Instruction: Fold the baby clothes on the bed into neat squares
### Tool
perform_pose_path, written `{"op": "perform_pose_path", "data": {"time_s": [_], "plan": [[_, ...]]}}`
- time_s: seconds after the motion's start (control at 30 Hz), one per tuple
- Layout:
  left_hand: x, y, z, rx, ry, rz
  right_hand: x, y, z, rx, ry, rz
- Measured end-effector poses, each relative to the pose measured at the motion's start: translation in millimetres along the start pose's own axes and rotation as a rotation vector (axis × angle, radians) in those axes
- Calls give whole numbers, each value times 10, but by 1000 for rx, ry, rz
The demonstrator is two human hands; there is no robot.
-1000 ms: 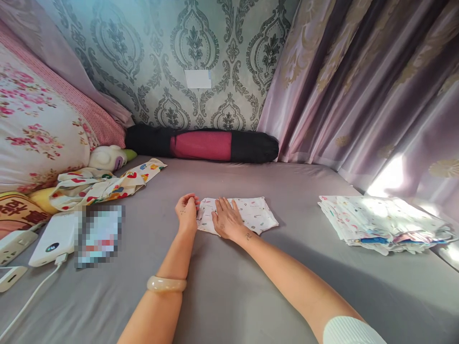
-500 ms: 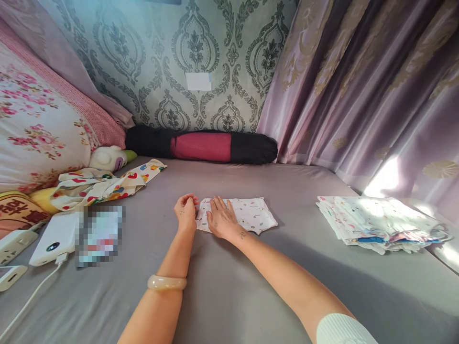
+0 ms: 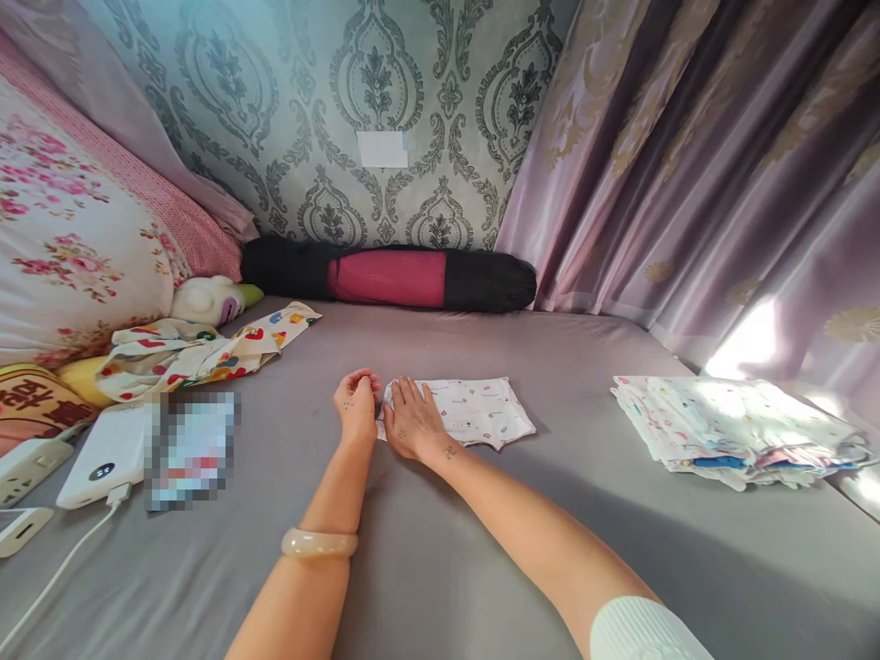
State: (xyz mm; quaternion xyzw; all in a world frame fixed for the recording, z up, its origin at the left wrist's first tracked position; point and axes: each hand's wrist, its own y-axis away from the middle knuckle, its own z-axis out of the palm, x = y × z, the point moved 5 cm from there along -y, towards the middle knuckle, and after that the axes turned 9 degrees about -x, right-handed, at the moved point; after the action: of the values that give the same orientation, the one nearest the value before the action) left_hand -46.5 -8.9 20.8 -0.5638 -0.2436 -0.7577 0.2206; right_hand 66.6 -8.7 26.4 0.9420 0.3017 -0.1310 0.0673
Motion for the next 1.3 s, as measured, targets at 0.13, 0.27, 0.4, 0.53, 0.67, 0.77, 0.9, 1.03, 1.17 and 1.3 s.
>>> {"op": "perform_pose_path", "data": {"time_s": [0.13, 0.27, 0.4, 0.53, 0.67, 0.77, 0.9, 1.03, 1.17, 1.3], "plan": [[-5, 15, 12, -28, -33, 23, 17, -10, -9, -2, -41, 0], [-11, 28, 73, -88, -87, 100, 122, 65, -107, 65, -57, -17], [-3, 98, 240, -263, -325, 296, 375, 231, -228, 101, -29, 1], [-39, 300, 488, -535, -763, 550, 693, 389, -314, 91, 15, 64], [-165, 496, 652, -742, -1126, 674, 931, 482, -318, 58, 19, 130], [-277, 556, 696, -781, -1281, 687, 1014, 505, -260, 51, 24, 135], [-411, 554, 707, -783, -1402, 700, 1030, 512, -195, 94, 41, 119], [-432, 540, 702, -788, -1424, 719, 1007, 525, -199, 122, 54, 114], [-361, 567, 701, -810, -1415, 702, 997, 551, -229, 120, 45, 115], [-283, 589, 690, -782, -1397, 716, 1033, 590, -255, 106, 25, 156]]}}
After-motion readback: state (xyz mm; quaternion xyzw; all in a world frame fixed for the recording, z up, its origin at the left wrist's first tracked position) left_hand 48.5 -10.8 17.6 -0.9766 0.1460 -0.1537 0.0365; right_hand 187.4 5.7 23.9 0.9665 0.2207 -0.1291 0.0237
